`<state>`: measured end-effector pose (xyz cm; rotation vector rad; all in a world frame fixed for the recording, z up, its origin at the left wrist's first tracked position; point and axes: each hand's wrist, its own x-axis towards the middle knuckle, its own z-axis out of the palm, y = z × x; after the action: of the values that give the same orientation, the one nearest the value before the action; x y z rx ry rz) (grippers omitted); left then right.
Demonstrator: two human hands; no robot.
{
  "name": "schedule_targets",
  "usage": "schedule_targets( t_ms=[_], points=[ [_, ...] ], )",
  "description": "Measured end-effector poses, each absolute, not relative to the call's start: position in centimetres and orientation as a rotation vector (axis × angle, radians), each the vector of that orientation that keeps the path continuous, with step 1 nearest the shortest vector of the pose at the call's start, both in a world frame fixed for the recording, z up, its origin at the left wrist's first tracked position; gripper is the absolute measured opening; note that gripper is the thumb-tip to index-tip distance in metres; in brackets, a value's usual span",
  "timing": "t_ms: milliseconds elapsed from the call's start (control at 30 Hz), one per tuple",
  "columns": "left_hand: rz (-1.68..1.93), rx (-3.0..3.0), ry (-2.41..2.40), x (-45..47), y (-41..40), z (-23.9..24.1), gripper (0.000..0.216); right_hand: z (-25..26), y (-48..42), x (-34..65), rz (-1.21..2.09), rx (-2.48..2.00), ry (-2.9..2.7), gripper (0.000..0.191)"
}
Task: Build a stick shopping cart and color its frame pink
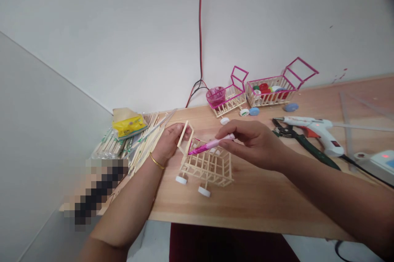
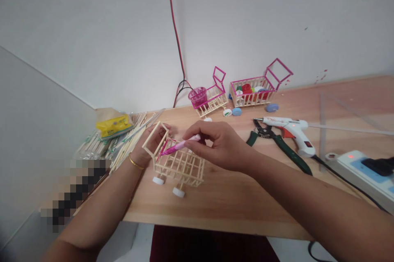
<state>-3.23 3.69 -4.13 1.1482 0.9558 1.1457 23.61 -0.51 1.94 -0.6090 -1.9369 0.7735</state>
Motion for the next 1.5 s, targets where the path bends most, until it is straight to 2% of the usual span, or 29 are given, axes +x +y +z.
schedule_targets(
  t_ms=[267,433,600,767,900,1133,1333,1500],
  points=[
    [1.120,1.142,0.967,-3.3,3.7,-4.1,0.026,2.3,-0.1,24.0,0.834,-0.612,-1.899,0.007],
    [1.147,1.169,0.944,-3.6,3.9,-4.4,0.028,2.6,1.6,25.4,0.785,-0.785,-1.658,0.013],
    [1.318,1.180,1.033,-3.2,3.7,-3.8,0.033,3.7,4.3,26.3,0.502,-0.937,-1.436,0.018],
    [1.406,1.167,1.056,-3.2,3.9,-3.8,0.035,6.3,7.8,25.4,0.264,-1.113,-1.750,0.021],
    [1.432,1.183,1.054,-3.4,4.1,-4.1,0.036,7.4,10.5,23.8,-0.047,-1.289,-2.110,0.023],
    [1.431,1.228,1.047,-3.4,3.8,-3.4,0.038,6.7,12.4,21.8,-0.119,-1.414,-2.304,0.019],
    [1.423,1.243,1.053,-3.1,3.4,-3.0,0.036,7.4,11.5,21.8,-0.219,-1.455,-2.334,0.026],
    [1.414,1.251,1.057,-3.1,3.4,-2.9,0.036,7.7,11.4,21.7,-0.235,-1.447,-2.434,0.021]
  ],
)
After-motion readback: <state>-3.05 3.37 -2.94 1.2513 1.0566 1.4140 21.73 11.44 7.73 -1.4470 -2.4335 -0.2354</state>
